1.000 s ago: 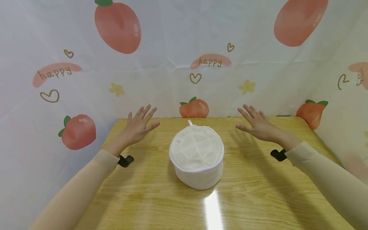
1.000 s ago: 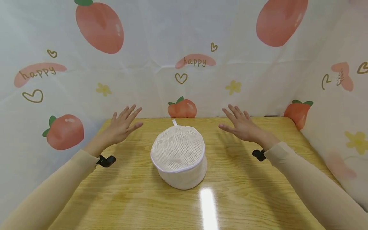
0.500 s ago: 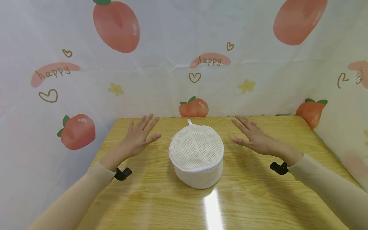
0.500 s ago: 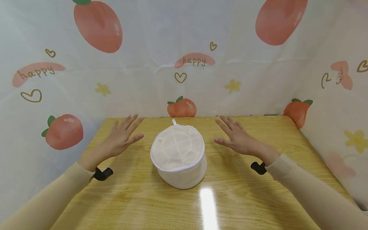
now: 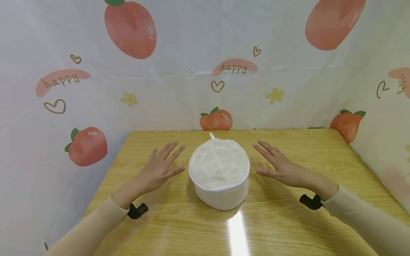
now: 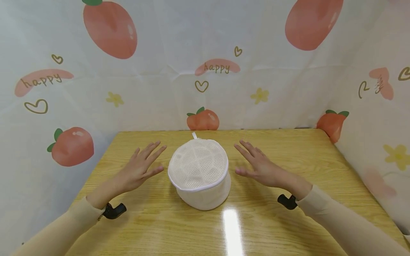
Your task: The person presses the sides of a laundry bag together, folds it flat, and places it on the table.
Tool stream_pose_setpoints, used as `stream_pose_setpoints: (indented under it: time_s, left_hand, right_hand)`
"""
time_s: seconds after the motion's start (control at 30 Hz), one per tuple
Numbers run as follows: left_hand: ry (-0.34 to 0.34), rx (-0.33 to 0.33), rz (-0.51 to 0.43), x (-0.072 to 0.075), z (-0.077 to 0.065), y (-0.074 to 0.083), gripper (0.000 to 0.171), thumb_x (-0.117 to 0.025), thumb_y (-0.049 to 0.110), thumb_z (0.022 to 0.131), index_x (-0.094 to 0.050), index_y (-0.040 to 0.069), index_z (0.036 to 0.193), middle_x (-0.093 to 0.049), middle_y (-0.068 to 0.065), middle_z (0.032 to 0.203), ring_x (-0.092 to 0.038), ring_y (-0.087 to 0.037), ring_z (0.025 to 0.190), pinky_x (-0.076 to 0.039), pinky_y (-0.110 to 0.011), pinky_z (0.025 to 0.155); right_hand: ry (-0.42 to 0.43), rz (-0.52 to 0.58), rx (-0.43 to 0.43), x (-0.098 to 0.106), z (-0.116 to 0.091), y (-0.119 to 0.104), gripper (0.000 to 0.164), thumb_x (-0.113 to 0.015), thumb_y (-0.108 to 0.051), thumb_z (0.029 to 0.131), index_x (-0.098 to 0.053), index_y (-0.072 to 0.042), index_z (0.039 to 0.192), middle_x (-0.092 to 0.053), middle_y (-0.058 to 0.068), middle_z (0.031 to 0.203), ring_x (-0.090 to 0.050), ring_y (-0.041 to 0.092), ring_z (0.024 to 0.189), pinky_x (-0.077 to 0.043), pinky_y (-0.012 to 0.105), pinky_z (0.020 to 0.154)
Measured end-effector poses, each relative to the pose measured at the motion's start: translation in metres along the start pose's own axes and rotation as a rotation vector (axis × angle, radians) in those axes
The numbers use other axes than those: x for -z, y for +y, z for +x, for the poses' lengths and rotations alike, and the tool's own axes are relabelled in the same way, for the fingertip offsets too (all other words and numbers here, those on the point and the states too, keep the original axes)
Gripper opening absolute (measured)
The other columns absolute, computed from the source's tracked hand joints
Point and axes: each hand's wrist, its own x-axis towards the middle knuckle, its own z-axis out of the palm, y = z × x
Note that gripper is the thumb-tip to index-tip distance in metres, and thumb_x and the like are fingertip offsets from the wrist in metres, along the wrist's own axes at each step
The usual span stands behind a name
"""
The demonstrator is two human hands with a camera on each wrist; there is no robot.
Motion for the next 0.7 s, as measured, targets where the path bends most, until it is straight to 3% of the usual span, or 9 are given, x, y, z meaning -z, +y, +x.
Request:
stream_pose_setpoints:
  time_s: [0.23, 0.7]
  left_hand:
    - [0.042, -0.054, -0.007, 0.002, -0.002, 0.01, 0.071, -0.05, 0.051, 0.108, -0.025, 0.022, 0.168, -0.02, -0.016, 0.171, -0.012, -0.04, 0.159, -0.006, -0.075, 0.118]
    - [0.039, -0.069, -0.07, 0.003, -0.006, 0.02, 0.07, -0.052, 0.05, 0.108, -0.026, 0.025, 0.167, -0.018, -0.014, 0.172, -0.015, -0.036, 0.159, -0.007, -0.073, 0.119]
  right_hand:
    - [0.001, 0.033, 0.009, -0.005, -0.003, -0.008, 0.079, -0.064, -0.036, 0.105, -0.018, -0.026, 0.168, -0.008, 0.011, 0.174, -0.012, 0.05, 0.155, -0.024, 0.081, 0.109]
    - [-0.019, 0.126, 0.007, -0.008, -0.004, -0.015, 0.077, -0.06, -0.032, 0.107, -0.015, -0.029, 0.169, -0.007, 0.009, 0.174, -0.013, 0.048, 0.155, -0.028, 0.079, 0.109]
